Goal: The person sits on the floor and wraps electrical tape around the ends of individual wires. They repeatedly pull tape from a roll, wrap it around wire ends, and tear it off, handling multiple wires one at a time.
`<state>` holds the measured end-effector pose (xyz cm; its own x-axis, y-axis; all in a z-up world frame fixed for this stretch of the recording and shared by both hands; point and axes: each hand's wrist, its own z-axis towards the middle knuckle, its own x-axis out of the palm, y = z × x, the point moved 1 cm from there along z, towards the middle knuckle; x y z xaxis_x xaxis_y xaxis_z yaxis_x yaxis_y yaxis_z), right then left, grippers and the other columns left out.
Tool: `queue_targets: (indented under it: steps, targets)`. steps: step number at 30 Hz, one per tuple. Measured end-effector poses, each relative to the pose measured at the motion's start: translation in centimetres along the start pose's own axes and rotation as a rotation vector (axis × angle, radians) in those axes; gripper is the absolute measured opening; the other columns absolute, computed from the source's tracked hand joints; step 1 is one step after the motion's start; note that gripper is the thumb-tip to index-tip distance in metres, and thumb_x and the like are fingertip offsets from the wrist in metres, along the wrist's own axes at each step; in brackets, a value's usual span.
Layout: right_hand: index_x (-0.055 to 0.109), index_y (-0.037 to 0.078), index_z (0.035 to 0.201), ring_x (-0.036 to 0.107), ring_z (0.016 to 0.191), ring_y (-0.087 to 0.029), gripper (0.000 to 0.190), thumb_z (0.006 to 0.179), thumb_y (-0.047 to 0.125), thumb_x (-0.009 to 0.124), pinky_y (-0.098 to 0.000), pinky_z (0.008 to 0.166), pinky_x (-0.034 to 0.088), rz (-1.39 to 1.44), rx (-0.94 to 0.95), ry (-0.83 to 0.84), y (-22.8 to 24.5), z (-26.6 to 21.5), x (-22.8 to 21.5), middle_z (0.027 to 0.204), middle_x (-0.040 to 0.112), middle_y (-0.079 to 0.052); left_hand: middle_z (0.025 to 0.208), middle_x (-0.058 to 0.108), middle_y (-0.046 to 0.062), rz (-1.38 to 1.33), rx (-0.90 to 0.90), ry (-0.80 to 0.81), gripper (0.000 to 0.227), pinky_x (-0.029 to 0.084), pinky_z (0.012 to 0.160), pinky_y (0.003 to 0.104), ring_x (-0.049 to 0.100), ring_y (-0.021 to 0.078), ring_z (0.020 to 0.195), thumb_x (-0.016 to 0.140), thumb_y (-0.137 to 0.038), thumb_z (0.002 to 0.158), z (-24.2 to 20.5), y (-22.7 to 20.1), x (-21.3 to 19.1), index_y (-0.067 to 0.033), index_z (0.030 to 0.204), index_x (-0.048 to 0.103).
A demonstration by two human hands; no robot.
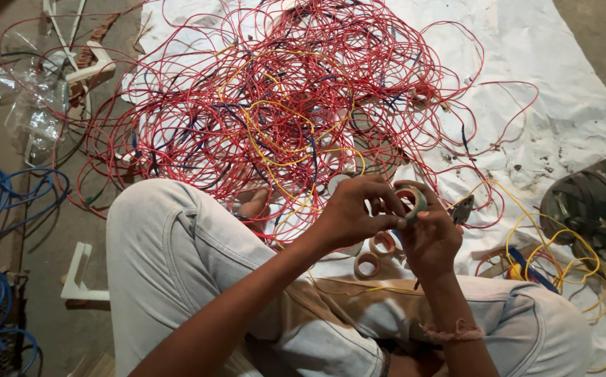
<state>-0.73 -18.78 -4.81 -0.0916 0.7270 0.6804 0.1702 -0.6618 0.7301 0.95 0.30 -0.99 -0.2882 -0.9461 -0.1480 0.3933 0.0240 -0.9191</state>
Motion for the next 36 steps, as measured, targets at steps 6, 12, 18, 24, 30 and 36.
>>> queue_targets:
  steps: [6, 12, 18, 24, 30, 36]
  targets:
    - [0.050, -0.005, 0.142, 0.066, 0.106, -0.023, 0.064, 0.084, 0.021, 0.056, -0.0312, 0.089, 0.055, 0.075, 0.085, -0.002, -0.3, 0.0, 0.0, 0.117, 0.065, -0.013, 0.085, 0.062, 0.004, 0.179, -0.056, -0.016, 0.021, 0.052, 0.069, 0.034, 0.062, 0.0190, 0.078, 0.087, -0.018, 0.073, -0.6, 0.7, 0.6, -0.0101, 0.084, 0.071]
    - [0.061, 0.005, 0.111, 0.058, 0.075, -0.011, 0.029, 0.110, 0.033, 0.053, -0.0223, 0.058, 0.046, -0.030, 0.158, -0.136, -2.5, 1.1, -1.8, 0.092, 0.062, -0.003, 0.086, 0.063, 0.007, 0.366, 0.018, 0.053, 0.023, 0.052, 0.077, 0.041, 0.064, 0.0285, 0.087, 0.080, -0.019, 0.078, -1.3, 1.3, 2.0, -0.0072, 0.088, 0.063]
    - [0.062, 0.007, 0.096, 0.055, 0.065, -0.007, 0.019, 0.102, 0.022, 0.052, -0.0204, 0.050, 0.041, -0.215, 0.124, -0.197, -3.0, 1.1, -3.5, 0.079, 0.058, 0.000, 0.086, 0.066, 0.012, 0.275, -0.104, 0.036, 0.020, 0.053, 0.077, 0.046, 0.065, 0.0334, 0.087, 0.076, -0.018, 0.078, -1.7, 0.5, 3.6, -0.0061, 0.088, 0.063]
    - [0.061, 0.002, 0.105, 0.056, 0.078, -0.008, 0.015, 0.101, 0.014, 0.054, -0.0231, 0.065, 0.046, -1.017, -0.499, -0.104, -3.1, 0.1, -3.8, 0.093, 0.061, -0.003, 0.089, 0.064, 0.015, 0.214, 0.009, 0.032, 0.012, 0.052, 0.078, 0.047, 0.064, 0.0360, 0.088, 0.067, -0.012, 0.084, -1.8, -0.3, 4.1, -0.0031, 0.088, 0.060]
    - [0.066, -0.001, 0.094, 0.055, 0.068, -0.009, 0.026, 0.110, 0.015, 0.052, -0.0219, 0.057, 0.044, -0.408, -0.266, -0.260, -3.0, 0.5, -4.4, 0.082, 0.060, -0.003, 0.088, 0.063, 0.016, 0.208, 0.079, -0.014, 0.014, 0.050, 0.076, 0.048, 0.062, 0.0380, 0.086, 0.063, -0.005, 0.077, -1.9, -0.5, 4.4, -0.0029, 0.090, 0.059]
    - [0.060, -0.007, 0.098, 0.066, 0.078, -0.017, 0.020, 0.100, 0.013, 0.055, -0.0246, 0.066, 0.055, -1.195, -0.790, -0.101, -1.4, 0.2, 0.3, 0.094, 0.068, -0.013, 0.088, 0.064, 0.017, 0.177, -0.021, 0.026, 0.019, 0.050, 0.073, 0.046, 0.064, 0.0367, 0.084, 0.063, -0.005, 0.077, -1.3, -1.0, 3.7, -0.0045, 0.096, 0.062]
